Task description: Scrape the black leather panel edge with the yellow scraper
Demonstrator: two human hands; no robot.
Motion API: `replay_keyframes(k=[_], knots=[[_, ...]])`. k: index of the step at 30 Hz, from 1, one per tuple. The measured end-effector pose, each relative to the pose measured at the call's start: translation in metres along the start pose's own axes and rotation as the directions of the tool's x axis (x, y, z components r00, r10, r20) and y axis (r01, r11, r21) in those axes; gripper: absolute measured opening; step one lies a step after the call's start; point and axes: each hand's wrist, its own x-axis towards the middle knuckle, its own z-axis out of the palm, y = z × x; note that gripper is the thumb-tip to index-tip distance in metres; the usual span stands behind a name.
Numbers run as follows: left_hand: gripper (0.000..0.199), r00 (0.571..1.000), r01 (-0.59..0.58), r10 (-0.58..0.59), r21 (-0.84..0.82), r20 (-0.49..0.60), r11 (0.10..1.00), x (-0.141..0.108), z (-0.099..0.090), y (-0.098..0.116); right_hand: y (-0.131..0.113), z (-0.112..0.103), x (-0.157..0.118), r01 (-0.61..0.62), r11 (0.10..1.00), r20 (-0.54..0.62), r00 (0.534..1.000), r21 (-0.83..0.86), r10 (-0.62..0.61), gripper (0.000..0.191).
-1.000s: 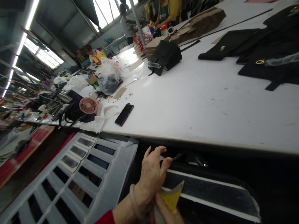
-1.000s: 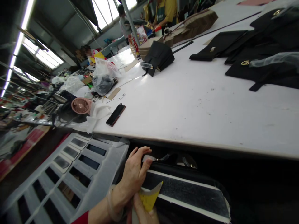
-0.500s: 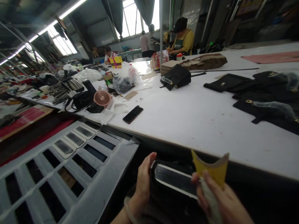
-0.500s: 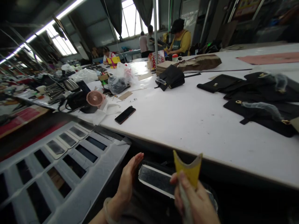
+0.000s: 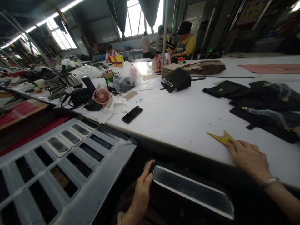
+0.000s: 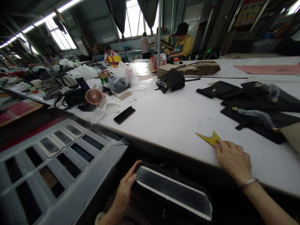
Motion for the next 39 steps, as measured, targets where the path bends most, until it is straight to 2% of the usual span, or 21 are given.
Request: replay_keyframes(k=[4,7,9,11,12,13,14,16,17,19,21,23,25,27,33,36,39], knots=[[0.055,0.999,-0.020,0.022,0.063,-0.025,0.998,0.005,0.003,-0.003,-0.014,-0.003,-0.017,0.031,0.993,-0.015,0.999,-0.112,-0.033,0.052],[0.055,0.997,-0.044,0.051,0.115,-0.058,0.992,0.007,0.010,-0.005,-0.036,-0.020,-0.032,0.062,0.995,-0.092,0.993,-0.079,-0.069,0.058],[0.055,0.994,-0.065,0.077,0.139,-0.082,0.988,0.006,0.016,-0.008,-0.054,-0.039,-0.049,0.084,0.996,-0.153,0.985,0.039,-0.077,0.053],[0.053,0.991,-0.082,0.097,0.154,-0.096,0.985,0.003,0.018,-0.011,-0.072,-0.058,-0.074,0.065,0.972,-0.150,0.988,0.227,-0.032,0.045],[0.053,0.991,-0.086,0.101,0.158,-0.093,0.984,0.002,0.018,-0.012,-0.080,-0.066,-0.088,-0.004,0.949,-0.102,0.994,0.315,0.039,0.043],[0.053,0.991,-0.090,0.105,0.157,-0.089,0.984,0.001,0.016,-0.013,-0.087,-0.072,-0.103,-0.136,0.908,-0.021,0.987,0.396,0.157,0.043],[0.053,0.992,-0.090,0.102,0.148,-0.077,0.985,0.001,0.014,-0.014,-0.091,-0.075,-0.117,-0.317,0.826,0.077,0.945,0.467,0.319,0.045],[0.055,0.997,-0.062,0.067,0.109,-0.043,0.992,0.003,0.009,-0.013,-0.097,-0.078,-0.142,-0.590,0.556,0.276,0.789,0.585,0.549,0.049],[0.055,0.999,-0.024,0.027,0.082,-0.025,0.996,0.004,0.006,-0.012,-0.099,-0.078,-0.152,-0.666,0.395,0.364,0.706,0.633,0.607,0.051],[0.056,0.997,0.078,-0.078,0.020,-0.003,0.997,0.007,0.003,-0.005,-0.103,-0.078,-0.166,-0.716,0.108,0.516,0.591,0.690,0.620,0.055],[0.056,0.987,0.161,-0.161,-0.046,0.000,0.986,0.008,0.003,0.002,-0.109,-0.079,-0.174,-0.723,-0.089,0.632,0.530,0.686,0.565,0.058],[0.056,0.981,0.192,-0.193,-0.094,-0.003,0.977,0.009,0.005,0.009,-0.116,-0.080,-0.178,-0.713,-0.168,0.676,0.522,0.680,0.521,0.055],[0.058,0.979,0.204,-0.205,-0.105,0.002,0.973,0.011,0.006,0.011,-0.123,-0.082,-0.179,-0.699,-0.175,0.672,0.539,0.693,0.508,0.051],[0.059,0.981,0.195,-0.195,-0.077,0.005,0.978,0.015,0.005,0.008,-0.129,-0.082,-0.180,-0.691,-0.137,0.647,0.562,0.709,0.516,0.050],[0.056,1.000,0.005,-0.004,0.082,-0.017,0.997,0.027,0.007,-0.006,-0.130,-0.067,-0.185,-0.683,0.219,0.483,0.672,0.696,0.561,0.052],[0.054,0.998,-0.041,0.045,0.121,-0.032,0.992,0.030,0.011,-0.008,-0.126,-0.059,-0.188,-0.678,0.295,0.430,0.684,0.674,0.589,0.059],[0.054,0.997,-0.079,0.080,0.116,-0.005,0.990,0.029,0.013,-0.006,-0.126,-0.059,-0.186,-0.703,0.353,0.410,0.670,0.617,0.619,0.067]])
